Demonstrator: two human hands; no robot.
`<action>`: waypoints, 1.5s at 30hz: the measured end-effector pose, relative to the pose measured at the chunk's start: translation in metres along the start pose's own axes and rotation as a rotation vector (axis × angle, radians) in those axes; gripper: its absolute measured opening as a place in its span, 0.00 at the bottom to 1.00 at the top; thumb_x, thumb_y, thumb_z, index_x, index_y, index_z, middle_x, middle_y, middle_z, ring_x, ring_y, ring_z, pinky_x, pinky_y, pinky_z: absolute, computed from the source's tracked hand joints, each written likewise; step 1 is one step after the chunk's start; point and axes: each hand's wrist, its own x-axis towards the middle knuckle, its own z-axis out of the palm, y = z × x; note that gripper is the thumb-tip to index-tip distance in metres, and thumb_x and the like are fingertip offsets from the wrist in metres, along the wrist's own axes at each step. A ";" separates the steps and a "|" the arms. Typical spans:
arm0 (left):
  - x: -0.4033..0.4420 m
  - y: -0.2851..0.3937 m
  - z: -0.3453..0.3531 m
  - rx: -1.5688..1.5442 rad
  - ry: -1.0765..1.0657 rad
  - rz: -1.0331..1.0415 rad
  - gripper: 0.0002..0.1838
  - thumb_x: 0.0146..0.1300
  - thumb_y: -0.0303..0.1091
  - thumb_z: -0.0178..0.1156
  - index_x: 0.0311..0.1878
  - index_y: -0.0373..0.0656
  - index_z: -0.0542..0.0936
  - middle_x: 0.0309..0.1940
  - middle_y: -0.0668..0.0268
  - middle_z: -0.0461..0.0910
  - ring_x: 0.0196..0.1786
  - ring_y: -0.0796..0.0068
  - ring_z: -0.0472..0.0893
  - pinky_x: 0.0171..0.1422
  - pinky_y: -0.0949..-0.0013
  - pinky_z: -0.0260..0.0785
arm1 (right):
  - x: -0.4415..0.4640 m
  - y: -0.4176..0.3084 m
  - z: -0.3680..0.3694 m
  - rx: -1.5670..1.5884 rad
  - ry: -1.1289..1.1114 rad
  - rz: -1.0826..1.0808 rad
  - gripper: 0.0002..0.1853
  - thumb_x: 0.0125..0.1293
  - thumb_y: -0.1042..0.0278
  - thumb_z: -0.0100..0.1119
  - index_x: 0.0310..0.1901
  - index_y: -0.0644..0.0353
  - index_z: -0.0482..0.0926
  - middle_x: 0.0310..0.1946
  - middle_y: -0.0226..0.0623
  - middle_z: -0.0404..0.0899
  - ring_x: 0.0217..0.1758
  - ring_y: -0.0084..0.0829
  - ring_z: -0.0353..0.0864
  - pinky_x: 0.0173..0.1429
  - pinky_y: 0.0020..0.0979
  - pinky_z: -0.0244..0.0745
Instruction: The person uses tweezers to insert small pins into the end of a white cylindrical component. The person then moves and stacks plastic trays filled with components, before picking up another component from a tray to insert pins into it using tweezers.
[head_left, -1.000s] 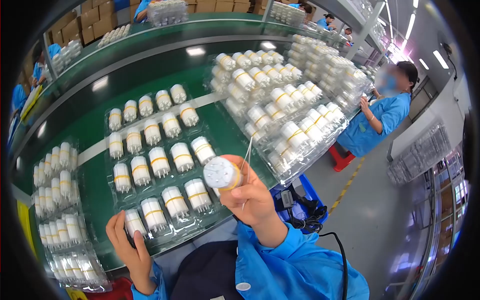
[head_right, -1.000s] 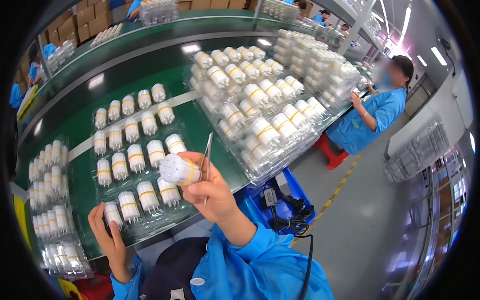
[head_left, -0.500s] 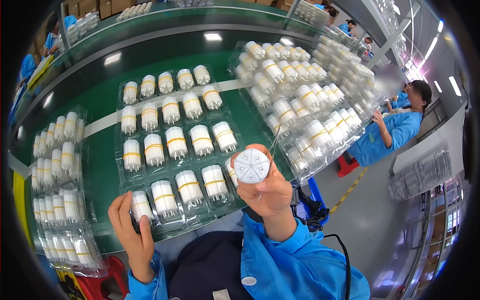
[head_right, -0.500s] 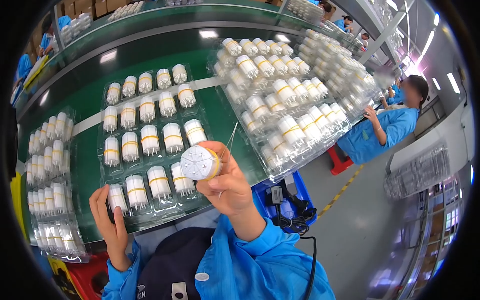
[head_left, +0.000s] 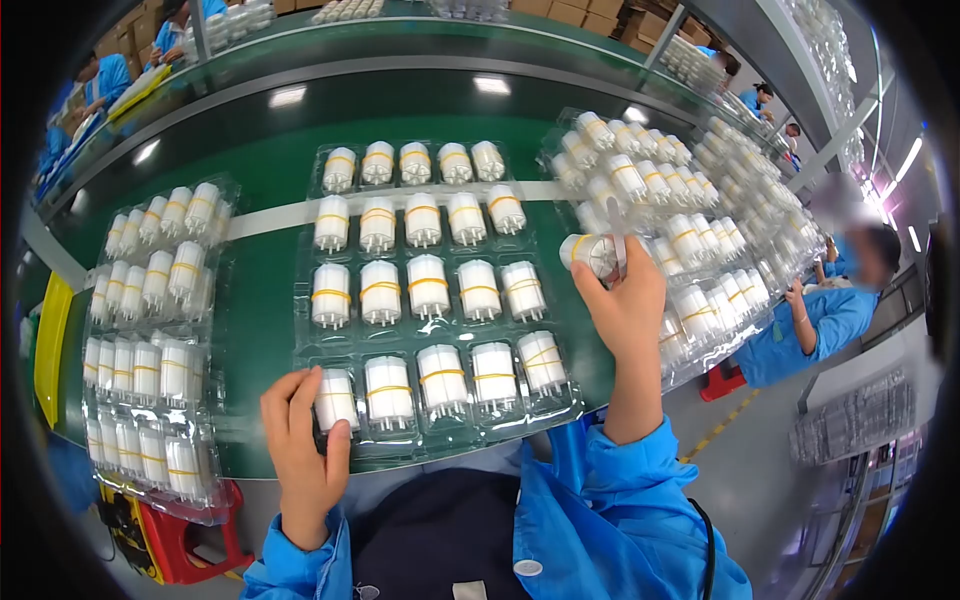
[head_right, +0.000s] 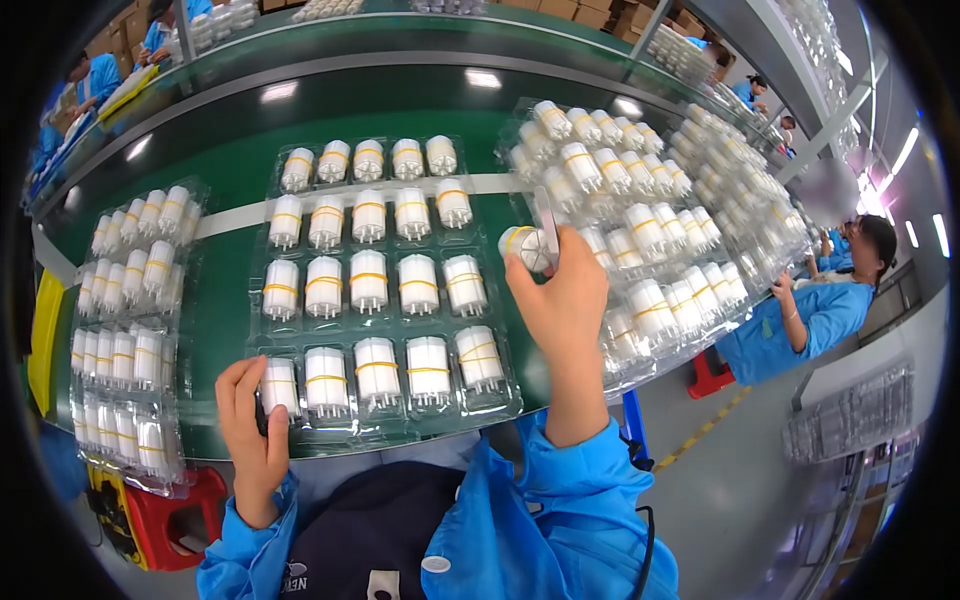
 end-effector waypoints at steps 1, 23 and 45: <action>0.000 0.000 0.000 0.008 0.005 -0.005 0.28 0.57 0.28 0.59 0.63 0.33 0.73 0.57 0.48 0.70 0.57 0.48 0.71 0.63 0.54 0.64 | 0.005 0.004 0.005 0.009 -0.004 -0.004 0.18 0.52 0.61 0.73 0.34 0.65 0.76 0.24 0.44 0.77 0.26 0.46 0.77 0.31 0.42 0.70; 0.001 -0.004 -0.003 0.030 0.013 0.028 0.31 0.60 0.34 0.65 0.64 0.33 0.70 0.57 0.49 0.72 0.53 0.48 0.73 0.58 0.55 0.67 | -0.006 0.050 0.064 0.089 -0.107 0.098 0.15 0.65 0.67 0.66 0.45 0.69 0.76 0.25 0.35 0.80 0.25 0.23 0.76 0.31 0.28 0.71; 0.001 -0.002 -0.002 0.049 0.018 0.025 0.31 0.59 0.38 0.68 0.63 0.34 0.72 0.58 0.53 0.72 0.55 0.49 0.72 0.58 0.54 0.68 | -0.008 0.063 0.072 0.057 -0.138 0.173 0.25 0.65 0.71 0.62 0.63 0.70 0.72 0.37 0.41 0.85 0.38 0.33 0.84 0.46 0.32 0.76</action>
